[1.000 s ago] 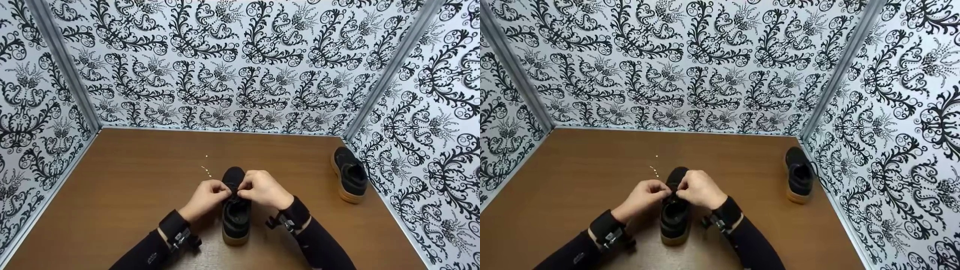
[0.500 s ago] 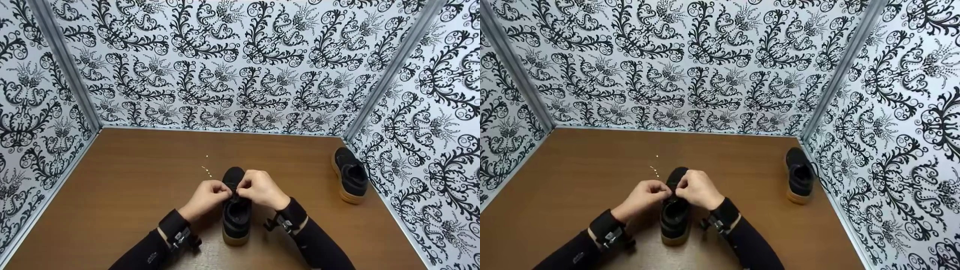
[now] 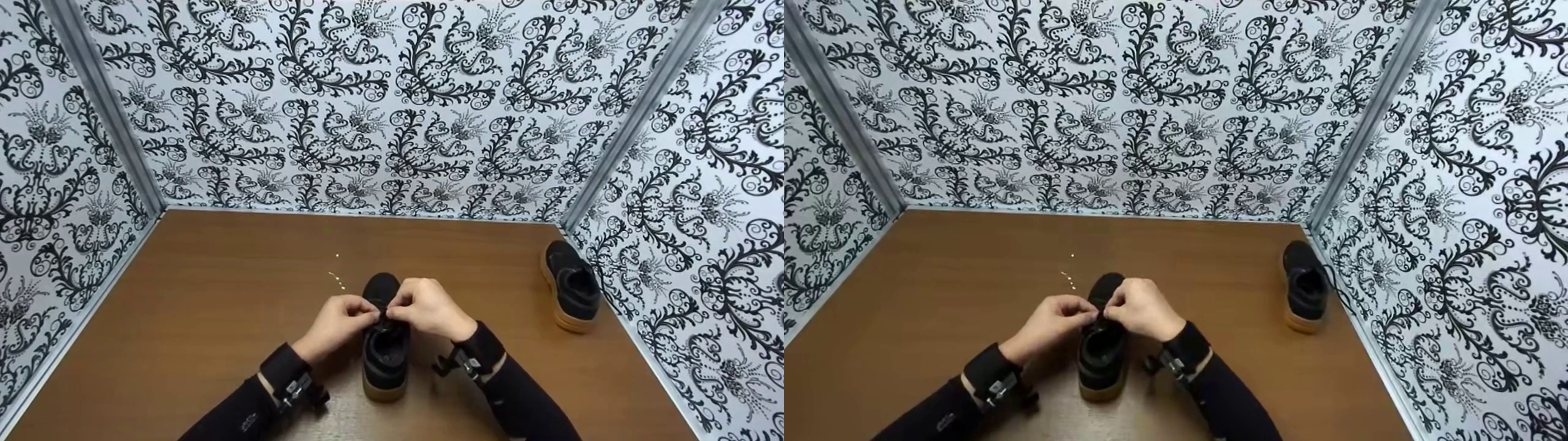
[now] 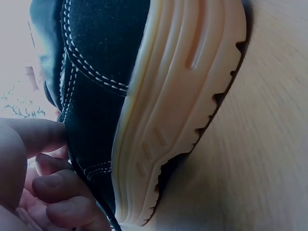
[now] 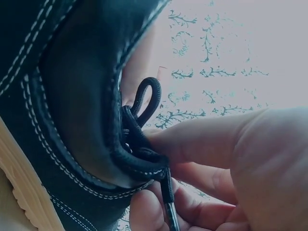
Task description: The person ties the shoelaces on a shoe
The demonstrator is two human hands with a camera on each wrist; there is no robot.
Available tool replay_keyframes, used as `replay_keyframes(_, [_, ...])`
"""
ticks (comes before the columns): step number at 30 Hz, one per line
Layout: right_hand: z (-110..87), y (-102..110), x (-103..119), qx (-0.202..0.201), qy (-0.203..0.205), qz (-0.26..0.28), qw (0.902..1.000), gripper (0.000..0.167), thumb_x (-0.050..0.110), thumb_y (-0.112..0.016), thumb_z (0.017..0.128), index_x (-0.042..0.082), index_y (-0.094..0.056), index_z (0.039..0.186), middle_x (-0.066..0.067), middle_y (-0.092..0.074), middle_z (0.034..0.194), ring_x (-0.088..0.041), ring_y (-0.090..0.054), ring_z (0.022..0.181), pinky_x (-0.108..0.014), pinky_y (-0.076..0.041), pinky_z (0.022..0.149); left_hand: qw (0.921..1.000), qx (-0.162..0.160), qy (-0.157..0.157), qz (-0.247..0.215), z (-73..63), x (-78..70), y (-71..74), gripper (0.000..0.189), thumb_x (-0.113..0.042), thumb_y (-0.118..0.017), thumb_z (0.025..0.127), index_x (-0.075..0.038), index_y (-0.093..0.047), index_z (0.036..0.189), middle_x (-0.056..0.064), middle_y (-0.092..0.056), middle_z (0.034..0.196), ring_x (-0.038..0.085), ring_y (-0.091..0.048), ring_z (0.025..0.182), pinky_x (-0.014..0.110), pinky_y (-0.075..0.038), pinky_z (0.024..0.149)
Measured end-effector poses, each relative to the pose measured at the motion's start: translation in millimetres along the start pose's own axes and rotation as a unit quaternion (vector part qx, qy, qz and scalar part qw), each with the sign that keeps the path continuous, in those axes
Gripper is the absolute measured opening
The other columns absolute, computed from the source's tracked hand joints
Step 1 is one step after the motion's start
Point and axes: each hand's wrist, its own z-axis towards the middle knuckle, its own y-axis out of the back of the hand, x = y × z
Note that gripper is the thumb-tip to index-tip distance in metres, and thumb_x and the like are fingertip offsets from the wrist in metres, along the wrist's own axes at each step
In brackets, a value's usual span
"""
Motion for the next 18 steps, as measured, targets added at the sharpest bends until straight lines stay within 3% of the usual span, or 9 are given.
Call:
replay_keyframes(7, [-0.5, 0.0, 0.5, 0.009, -0.005, -0.001, 0.9999, 0.004, 0.011, -0.088, 0.094, 0.013, -0.089, 0.090, 0.008, -0.071, 0.087, -0.010, -0.064, 0.084, -0.028, -0.053, 0.073, 0.9999, 0.010, -0.006, 0.009, 0.5, 2.8, 1.0, 0.010, -0.014, -0.083, 0.101, -0.008, -0.089, 0.104, 0.004, -0.084, 0.103, 0.013, -0.073, 0.097, 0.022, -0.056, 0.084])
replay_keyframes(18, [1.5, 2.8, 1.1, 0.017, -0.017, -0.010, 0.9997, 0.005, 0.015, -0.090, 0.094, 0.015, -0.087, 0.090, 0.009, -0.072, 0.088, -0.011, -0.064, 0.084, -0.030, -0.053, 0.074, 0.9993, 0.021, -0.009, -0.028, 0.7, 2.7, -0.1, 0.014, -0.013, -0.083, 0.101, -0.004, -0.088, 0.111, 0.010, -0.084, 0.110, 0.012, -0.075, 0.101, 0.022, -0.058, 0.088])
